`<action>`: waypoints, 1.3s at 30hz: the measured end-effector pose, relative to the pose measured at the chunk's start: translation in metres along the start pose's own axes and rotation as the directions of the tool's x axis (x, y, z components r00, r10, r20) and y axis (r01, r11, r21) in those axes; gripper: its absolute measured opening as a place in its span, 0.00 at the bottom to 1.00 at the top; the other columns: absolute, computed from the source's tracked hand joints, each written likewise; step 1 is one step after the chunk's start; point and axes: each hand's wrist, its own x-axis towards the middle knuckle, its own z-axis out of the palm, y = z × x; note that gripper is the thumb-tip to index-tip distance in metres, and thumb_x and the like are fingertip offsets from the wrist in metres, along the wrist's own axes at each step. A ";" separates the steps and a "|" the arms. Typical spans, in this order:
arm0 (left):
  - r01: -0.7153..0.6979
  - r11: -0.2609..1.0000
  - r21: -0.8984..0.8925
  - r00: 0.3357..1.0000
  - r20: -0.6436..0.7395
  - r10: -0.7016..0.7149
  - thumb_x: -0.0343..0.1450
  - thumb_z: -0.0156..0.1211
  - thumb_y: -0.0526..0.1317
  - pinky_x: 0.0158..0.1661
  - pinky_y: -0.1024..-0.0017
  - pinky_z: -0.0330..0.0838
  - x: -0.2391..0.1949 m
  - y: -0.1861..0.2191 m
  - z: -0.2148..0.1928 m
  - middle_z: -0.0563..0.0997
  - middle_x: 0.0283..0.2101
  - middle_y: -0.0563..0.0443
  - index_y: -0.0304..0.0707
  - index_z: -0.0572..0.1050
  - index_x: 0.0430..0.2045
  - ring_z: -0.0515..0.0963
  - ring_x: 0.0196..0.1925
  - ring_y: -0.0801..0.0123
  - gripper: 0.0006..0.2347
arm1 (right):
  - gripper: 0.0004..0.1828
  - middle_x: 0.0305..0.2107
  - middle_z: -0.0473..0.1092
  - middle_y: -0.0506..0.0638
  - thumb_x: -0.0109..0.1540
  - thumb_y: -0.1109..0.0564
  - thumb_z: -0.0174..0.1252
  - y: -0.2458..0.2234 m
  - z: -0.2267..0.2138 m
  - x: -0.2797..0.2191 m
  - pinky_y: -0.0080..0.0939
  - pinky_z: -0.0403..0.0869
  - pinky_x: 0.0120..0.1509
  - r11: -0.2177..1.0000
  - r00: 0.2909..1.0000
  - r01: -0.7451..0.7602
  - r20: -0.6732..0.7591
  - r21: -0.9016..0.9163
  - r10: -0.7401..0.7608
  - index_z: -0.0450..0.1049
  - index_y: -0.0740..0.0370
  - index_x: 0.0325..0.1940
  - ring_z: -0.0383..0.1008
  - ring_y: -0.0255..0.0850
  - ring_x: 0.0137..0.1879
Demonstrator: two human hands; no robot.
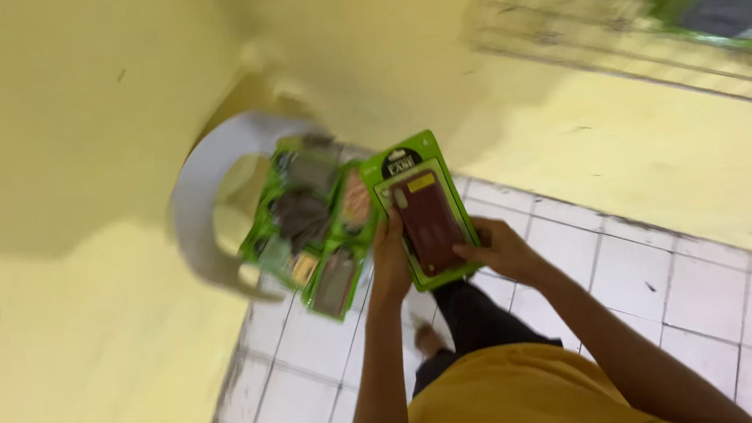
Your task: The person wipes the plastic packaging of several phone cases with a cloth and then hangs them on a wall-mounted wire rack. The person repeats this process for multiple cases, picking them up from a white plastic chair and placing them on the rack.
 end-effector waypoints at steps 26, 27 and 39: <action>-0.423 0.874 0.240 0.585 0.808 0.062 0.75 0.62 0.37 0.37 0.71 0.80 -0.125 -0.056 0.457 0.82 0.41 0.44 0.30 0.74 0.50 0.80 0.38 0.70 0.12 | 0.20 0.42 0.77 0.57 0.62 0.65 0.58 0.007 -0.342 -0.323 0.47 0.84 0.46 0.870 0.660 0.492 -0.667 0.034 -0.347 0.70 0.72 0.59 0.80 0.44 0.46; -0.476 0.850 0.225 0.561 0.822 0.097 0.76 0.62 0.37 0.38 0.70 0.81 -0.130 -0.046 0.475 0.82 0.42 0.44 0.30 0.74 0.52 0.81 0.39 0.69 0.12 | 0.20 0.42 0.77 0.58 0.62 0.65 0.58 -0.004 -0.354 -0.332 0.47 0.84 0.46 0.867 0.645 0.498 -0.671 0.005 -0.366 0.70 0.72 0.59 0.80 0.43 0.46; -0.984 0.102 -0.149 -0.050 0.768 0.638 0.75 0.64 0.37 0.60 0.50 0.71 -0.161 0.155 0.666 0.67 0.72 0.27 0.45 0.52 0.76 0.74 0.68 0.40 0.33 | 0.21 0.38 0.81 0.59 0.63 0.60 0.58 -0.240 -0.469 -0.415 0.45 0.83 0.47 0.750 0.330 0.509 -0.710 -0.422 -0.623 0.72 0.71 0.59 0.83 0.44 0.41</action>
